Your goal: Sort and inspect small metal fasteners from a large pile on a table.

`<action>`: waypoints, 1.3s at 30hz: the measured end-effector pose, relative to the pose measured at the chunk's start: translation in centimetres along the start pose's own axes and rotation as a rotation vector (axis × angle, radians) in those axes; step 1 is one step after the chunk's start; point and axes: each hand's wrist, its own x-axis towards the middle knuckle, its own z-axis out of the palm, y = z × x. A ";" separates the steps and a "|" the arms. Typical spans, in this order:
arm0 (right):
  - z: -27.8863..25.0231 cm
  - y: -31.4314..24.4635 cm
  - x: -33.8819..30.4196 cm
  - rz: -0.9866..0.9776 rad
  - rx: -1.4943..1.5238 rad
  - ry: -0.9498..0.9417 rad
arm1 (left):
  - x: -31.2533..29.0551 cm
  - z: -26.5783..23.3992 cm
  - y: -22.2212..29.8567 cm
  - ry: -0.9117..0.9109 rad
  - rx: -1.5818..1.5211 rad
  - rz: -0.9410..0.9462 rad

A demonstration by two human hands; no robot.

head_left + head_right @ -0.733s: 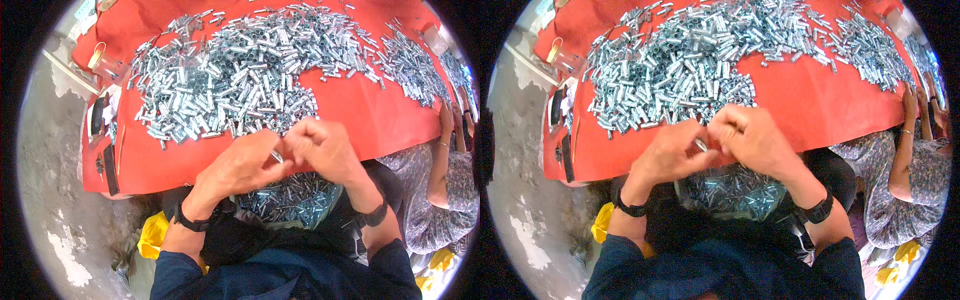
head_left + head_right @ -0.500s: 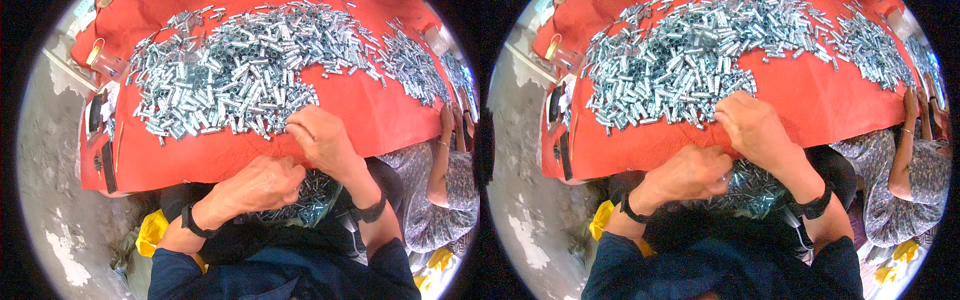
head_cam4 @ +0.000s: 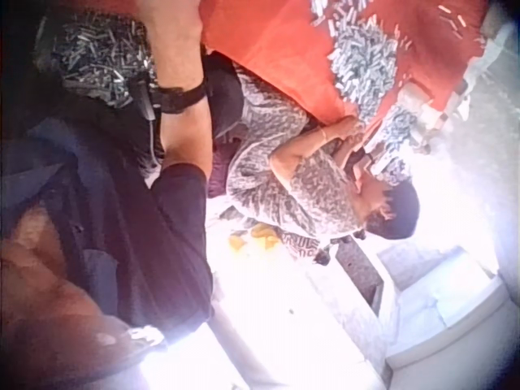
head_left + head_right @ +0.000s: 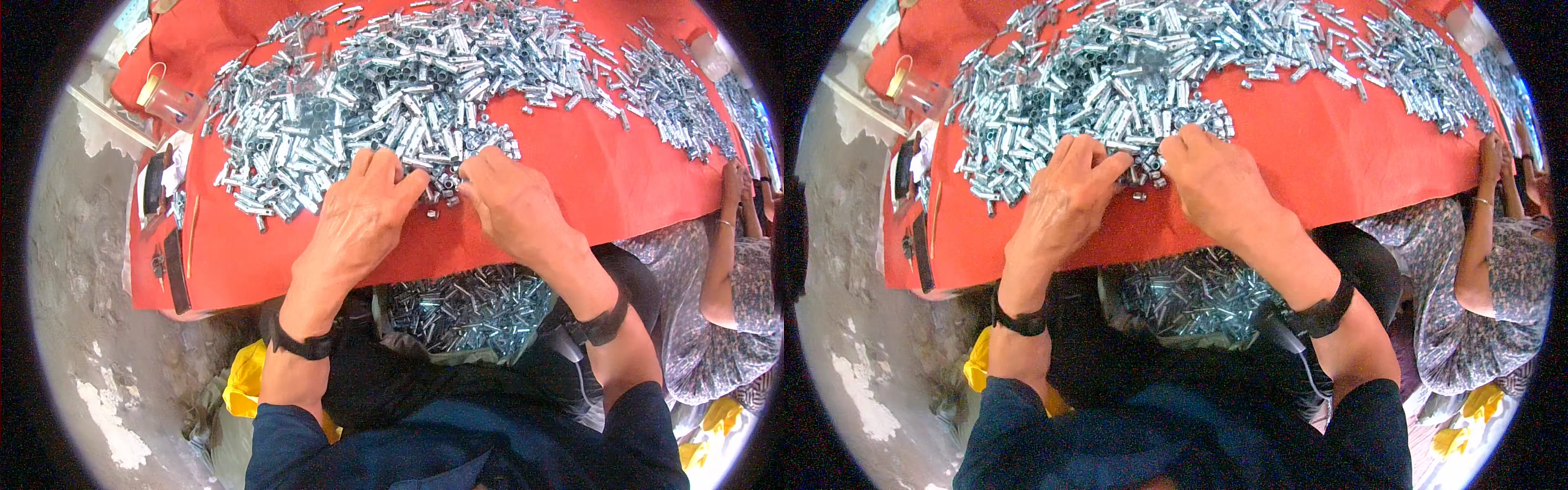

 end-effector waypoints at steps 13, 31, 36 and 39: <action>-2.5 -1.5 -0.6 0.355 0.623 0.067 | 0.8 0.8 0.6 0.202 -0.095 0.104; -1.8 -2.6 -1.2 0.401 0.859 0.057 | 0.5 1.1 1.0 0.206 -0.337 0.177; -2.0 -2.4 -1.2 0.403 0.824 0.031 | 0.5 1.1 1.1 0.231 -0.370 0.194; -2.2 -2.5 -1.2 0.404 0.819 0.010 | -0.2 1.2 1.6 0.147 -0.473 0.085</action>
